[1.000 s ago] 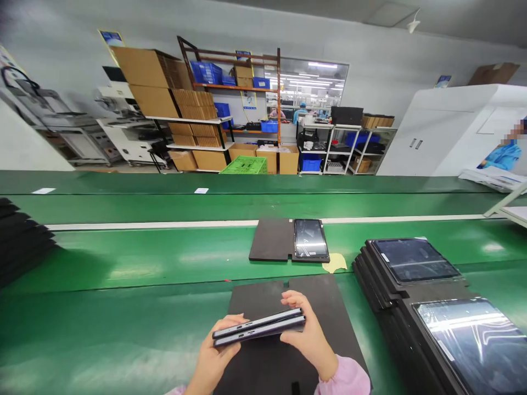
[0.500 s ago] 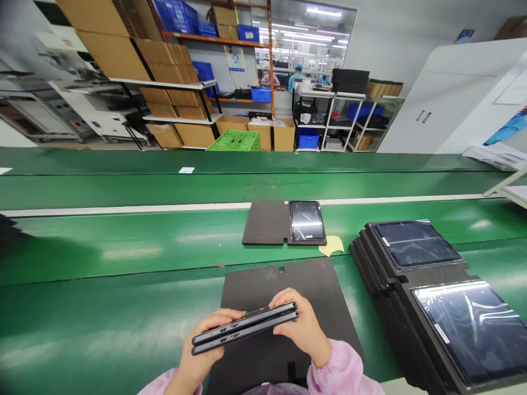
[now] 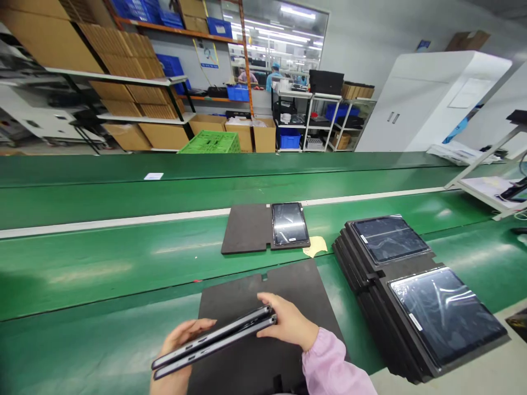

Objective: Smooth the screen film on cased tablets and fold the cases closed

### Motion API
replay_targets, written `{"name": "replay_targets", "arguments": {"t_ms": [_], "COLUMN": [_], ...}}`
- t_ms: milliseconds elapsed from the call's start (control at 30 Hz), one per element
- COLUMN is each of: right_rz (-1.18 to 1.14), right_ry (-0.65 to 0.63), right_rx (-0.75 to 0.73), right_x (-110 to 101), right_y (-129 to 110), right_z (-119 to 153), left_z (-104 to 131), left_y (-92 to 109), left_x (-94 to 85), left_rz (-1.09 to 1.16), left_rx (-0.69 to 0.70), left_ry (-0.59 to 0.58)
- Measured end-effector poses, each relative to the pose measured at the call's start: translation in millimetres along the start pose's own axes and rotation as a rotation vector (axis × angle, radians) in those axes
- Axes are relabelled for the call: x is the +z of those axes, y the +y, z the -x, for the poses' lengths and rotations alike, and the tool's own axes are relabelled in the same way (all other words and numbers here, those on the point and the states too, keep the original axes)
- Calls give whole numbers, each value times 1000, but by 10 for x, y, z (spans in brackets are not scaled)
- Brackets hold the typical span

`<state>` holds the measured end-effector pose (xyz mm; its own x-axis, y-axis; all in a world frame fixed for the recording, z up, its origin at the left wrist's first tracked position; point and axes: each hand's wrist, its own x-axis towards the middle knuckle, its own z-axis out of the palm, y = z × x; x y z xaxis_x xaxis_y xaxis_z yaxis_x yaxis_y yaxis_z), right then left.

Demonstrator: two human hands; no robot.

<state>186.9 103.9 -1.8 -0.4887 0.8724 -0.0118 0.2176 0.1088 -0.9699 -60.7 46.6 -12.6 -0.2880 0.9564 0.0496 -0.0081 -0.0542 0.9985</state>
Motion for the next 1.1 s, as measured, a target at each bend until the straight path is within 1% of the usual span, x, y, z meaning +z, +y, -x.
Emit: {"name": "replay_targets", "arguments": {"t_ms": [67,100,133,167,200,267,333,400,467,533,633,733,800,867,933,1000,1100], "right_rz": [99,117,141,183,232,331,420,513,572,561,430,176,-9,-155,-253,-296,-347], "right_ry": [-23,-25,-28,-29,-27,-13,-12,-54,-108,-109,27,189,242,242,198,138,69], "right_rx": [95,111,116,116,110,107,172,291,364,332,202,101,88,135,205,239,253], "right_x": [14,30,48,69,94,161,259,376,481,550,583,563,536,502,463,423,375], "right_y": [97,89,40,-45,-159,-420,-643,-762,-771,-704,-565,-463,-425,-403,-392,-391,-408], "right_z": [17,33,53,77,101,139,154,148,131,102,-23,-303,-541,-761,-921,-1011,-1050], "left_z": [-89,-156,-233,-311,-382,-481,-508,-490,-473,-487,-566,-660,-707,-737,-754,-764,-775], "left_y": [-75,-98,-115,-129,-146,-189,-228,-219,-140,-19,119,122,75,27,3,11,67], "left_x": [101,164,232,303,377,530,681,804,871,873,788,673,610,565,537,524,523], "left_rz": [11,4,-11,-22,-24,-27,-57,-97,-116,-87,-27,0,12,7,-11,-25,-31], "left_rx": [-156,-221,-276,-326,-364,-441,-474,-426,-336,-252,-210,-224,-215,-191,-167,-157,-160], "left_ry": [236,329,386,397,377,304,261,247,226,171,106,66,34,17,13,7,-18]}}
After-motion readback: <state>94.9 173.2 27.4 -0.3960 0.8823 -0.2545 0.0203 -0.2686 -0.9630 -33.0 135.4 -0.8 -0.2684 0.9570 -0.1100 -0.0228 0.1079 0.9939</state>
